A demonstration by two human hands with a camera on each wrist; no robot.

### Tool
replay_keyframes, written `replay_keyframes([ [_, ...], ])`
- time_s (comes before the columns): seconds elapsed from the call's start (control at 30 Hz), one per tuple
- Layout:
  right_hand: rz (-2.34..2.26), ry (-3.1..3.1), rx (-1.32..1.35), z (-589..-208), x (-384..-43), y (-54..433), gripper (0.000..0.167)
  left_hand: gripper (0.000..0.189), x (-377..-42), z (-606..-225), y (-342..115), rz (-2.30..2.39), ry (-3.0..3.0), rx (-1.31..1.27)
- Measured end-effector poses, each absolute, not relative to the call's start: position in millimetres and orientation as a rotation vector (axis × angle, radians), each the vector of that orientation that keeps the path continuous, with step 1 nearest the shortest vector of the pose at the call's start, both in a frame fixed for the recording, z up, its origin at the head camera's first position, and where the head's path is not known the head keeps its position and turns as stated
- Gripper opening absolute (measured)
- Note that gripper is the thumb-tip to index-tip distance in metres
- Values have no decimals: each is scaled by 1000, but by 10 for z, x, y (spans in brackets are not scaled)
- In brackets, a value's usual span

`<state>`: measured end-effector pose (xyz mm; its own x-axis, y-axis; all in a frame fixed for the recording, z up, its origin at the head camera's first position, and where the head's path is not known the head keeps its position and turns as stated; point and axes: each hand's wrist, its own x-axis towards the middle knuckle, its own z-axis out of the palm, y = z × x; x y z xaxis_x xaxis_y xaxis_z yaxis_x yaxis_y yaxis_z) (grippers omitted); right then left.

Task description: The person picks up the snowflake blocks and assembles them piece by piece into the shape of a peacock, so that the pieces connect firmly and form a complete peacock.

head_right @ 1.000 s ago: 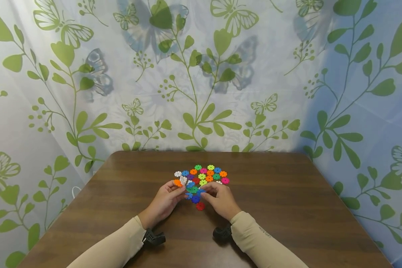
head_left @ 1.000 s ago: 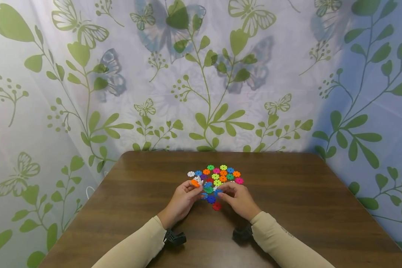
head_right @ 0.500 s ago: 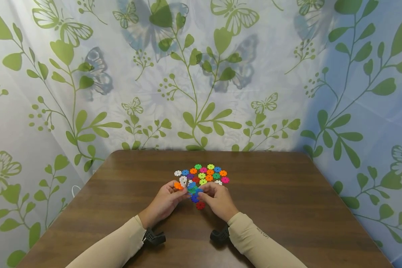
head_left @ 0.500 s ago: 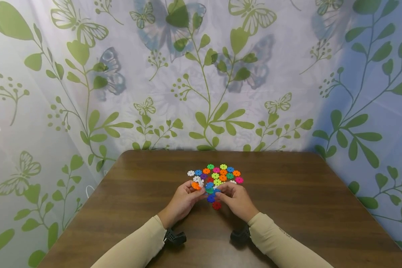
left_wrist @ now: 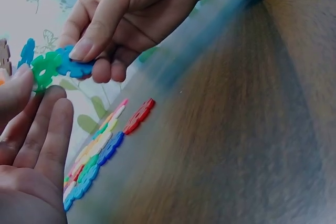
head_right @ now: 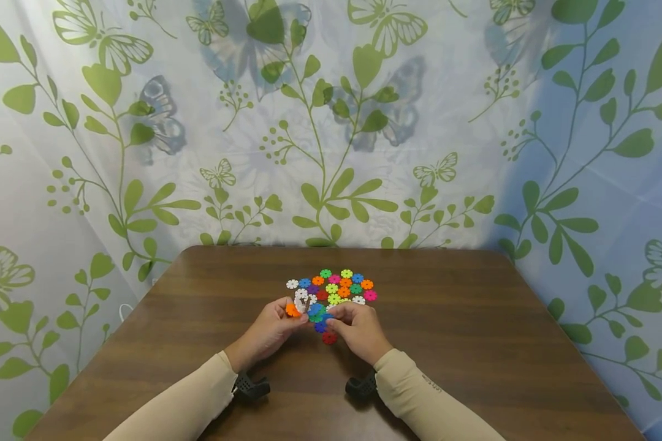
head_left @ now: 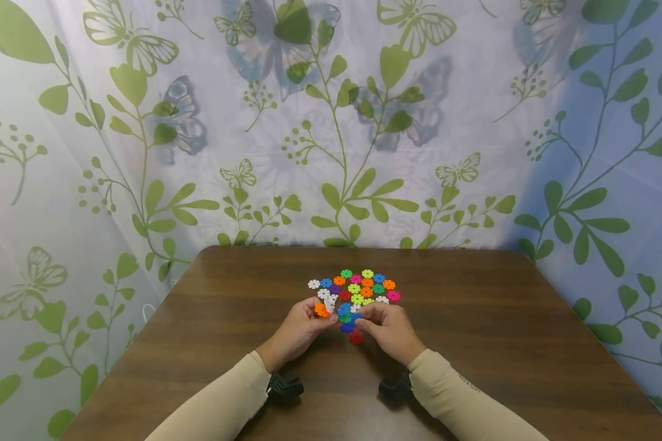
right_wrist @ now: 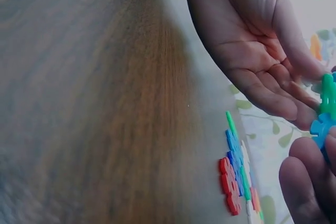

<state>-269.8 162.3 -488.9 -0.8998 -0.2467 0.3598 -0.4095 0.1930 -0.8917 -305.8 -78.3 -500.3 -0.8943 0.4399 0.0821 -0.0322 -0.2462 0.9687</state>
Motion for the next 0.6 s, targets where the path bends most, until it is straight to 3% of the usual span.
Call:
replay_keyframes([
  [0.4,1547,-2365,642,-4916,-2694,1595,13,17,-3064,-5026,-790,2204,1635,529],
  [0.6,1568,-2354,616,-4911,-2711,1600,13,51,-3065,-5005,-790,2216,1525,540],
])
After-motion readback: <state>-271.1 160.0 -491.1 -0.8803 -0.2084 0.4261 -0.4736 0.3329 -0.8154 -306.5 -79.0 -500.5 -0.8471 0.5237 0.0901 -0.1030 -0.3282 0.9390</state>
